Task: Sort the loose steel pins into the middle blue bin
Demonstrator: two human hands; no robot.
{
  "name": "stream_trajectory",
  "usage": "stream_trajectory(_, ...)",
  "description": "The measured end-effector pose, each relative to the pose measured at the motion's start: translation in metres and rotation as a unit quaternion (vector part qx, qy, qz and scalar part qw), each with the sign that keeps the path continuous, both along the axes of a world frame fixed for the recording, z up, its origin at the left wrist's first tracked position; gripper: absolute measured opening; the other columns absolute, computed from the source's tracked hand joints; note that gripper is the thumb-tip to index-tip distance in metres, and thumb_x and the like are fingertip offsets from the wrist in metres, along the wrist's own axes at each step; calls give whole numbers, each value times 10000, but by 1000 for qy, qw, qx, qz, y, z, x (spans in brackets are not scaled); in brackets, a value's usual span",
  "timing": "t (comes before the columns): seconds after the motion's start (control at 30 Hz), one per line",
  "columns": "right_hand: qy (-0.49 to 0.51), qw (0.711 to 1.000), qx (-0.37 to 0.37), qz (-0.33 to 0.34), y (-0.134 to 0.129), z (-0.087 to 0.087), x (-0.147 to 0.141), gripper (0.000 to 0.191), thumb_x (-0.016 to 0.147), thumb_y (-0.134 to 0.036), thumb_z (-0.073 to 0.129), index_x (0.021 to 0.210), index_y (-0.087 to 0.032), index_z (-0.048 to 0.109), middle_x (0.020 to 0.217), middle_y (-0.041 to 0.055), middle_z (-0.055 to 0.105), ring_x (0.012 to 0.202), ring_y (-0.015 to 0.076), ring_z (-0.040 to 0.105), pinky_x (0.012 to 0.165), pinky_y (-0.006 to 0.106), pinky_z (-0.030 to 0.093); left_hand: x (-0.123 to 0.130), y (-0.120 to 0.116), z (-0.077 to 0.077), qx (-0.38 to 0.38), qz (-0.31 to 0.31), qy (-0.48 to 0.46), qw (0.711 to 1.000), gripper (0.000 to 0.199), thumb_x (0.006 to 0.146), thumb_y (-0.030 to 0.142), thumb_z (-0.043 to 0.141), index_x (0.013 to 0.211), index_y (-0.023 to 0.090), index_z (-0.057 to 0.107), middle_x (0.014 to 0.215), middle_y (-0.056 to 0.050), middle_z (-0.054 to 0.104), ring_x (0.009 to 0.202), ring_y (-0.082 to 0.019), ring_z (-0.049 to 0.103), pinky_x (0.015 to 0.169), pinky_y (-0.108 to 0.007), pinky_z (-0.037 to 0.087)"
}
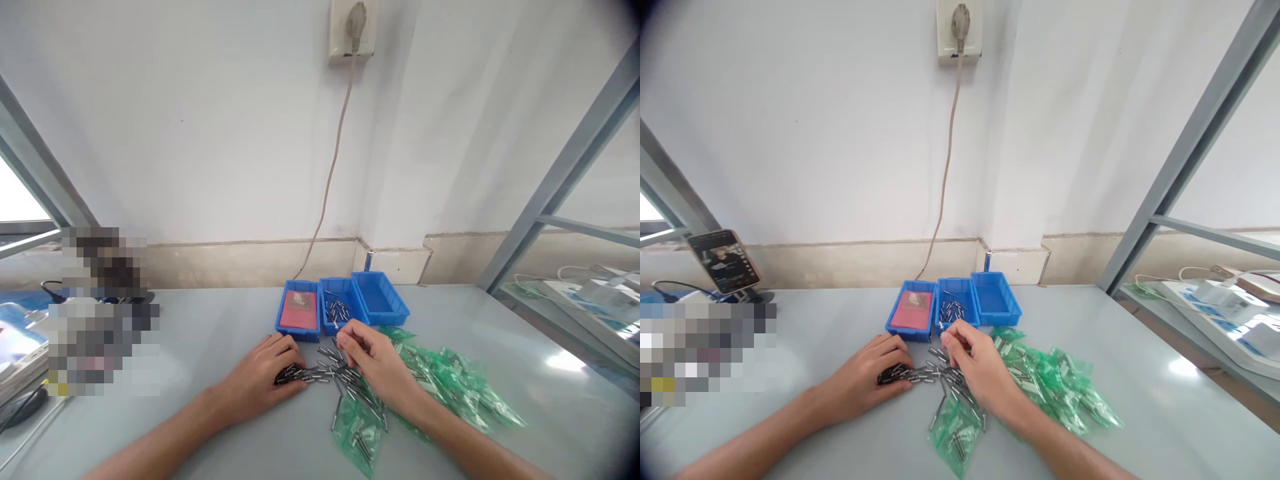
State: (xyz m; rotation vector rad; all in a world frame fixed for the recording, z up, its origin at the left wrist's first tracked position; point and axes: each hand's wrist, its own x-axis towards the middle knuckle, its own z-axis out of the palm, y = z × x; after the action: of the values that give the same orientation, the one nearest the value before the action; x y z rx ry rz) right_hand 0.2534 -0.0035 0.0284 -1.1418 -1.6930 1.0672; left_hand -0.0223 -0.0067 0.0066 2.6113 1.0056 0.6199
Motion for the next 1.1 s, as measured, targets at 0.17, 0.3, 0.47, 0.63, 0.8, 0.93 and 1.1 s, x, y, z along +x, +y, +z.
stream_trajectory(0.17, 134, 983, -117, -54, 5, 7, -1, 474, 988, -698, 611, 901, -233, 638, 645, -57, 527, 485, 109, 390, 427, 219, 290, 1, 1, 0, 8, -6, -1, 1000, 141, 1061, 353, 684, 1139, 236, 693, 1121, -62, 680, 1017, -238, 625, 909, -355, 523)
stream_trajectory(0.3, 127, 987, -60, -78, 8, 7, 1, 476, 1010, -660, 590, 1238, -249, 665, 850, 8, 673, 564, 151, 508, 429, 253, 364, 1, 1, 1, -2, -9, 6, 1000, 148, 1080, 359, 654, 1152, 236, 693, 1120, -62, 677, 1015, -239, 616, 910, -363, 515)
stream_trajectory(0.47, -178, 976, 129, -7, 3, -6, 2, 147, 1023, -385, 713, 1103, -262, 701, 959, 31, 713, 883, 245, 643, 805, 391, 533, 0, 0, 1, -9, -1, 10, 1000, 135, 1080, 358, 659, 1132, 235, 680, 1129, -51, 674, 1017, -240, 604, 929, -383, 487)
stream_trajectory(0.63, -358, 901, 235, 68, -5, -16, -1, 112, 1026, -259, 738, 1130, -266, 697, 1116, 51, 694, 1024, 291, 616, 889, 437, 516, -1, 0, -1, -9, 2, 12, 1000, 111, 1076, 337, 672, 1099, 228, 667, 1120, -43, 673, 1003, -233, 601, 930, -385, 466)
stream_trajectory(0.8, -380, 894, 224, 75, -4, -15, -2, 125, 1077, -207, 655, 955, -230, 643, 1046, 35, 673, 964, 255, 600, 845, 394, 494, 0, 0, 0, -10, 0, 13, 1000, 93, 1067, 315, 687, 1107, 233, 664, 1123, -35, 674, 1003, -228, 600, 919, -372, 455)
stream_trajectory(0.93, -370, 898, 225, 75, -4, -13, -1, 156, 1082, -206, 649, 928, -228, 642, 1039, 31, 676, 961, 246, 602, 849, 383, 490, 0, -2, 2, -14, -4, 19, 1000, 74, 1072, 292, 676, 1110, 231, 660, 1133, -31, 675, 1019, -227, 607, 929, -373, 446)
stream_trajectory(1.1, -328, 918, 215, 64, -3, -14, -1, 184, 1122, -231, 573, 958, -235, 656, 1037, 33, 679, 961, 244, 614, 853, 384, 492, 0, -2, 3, -8, 3, 18, 1000, 101, 1058, 294, 699, 1128, 233, 659, 1150, -33, 676, 1019, -228, 613, 939, -368, 452)
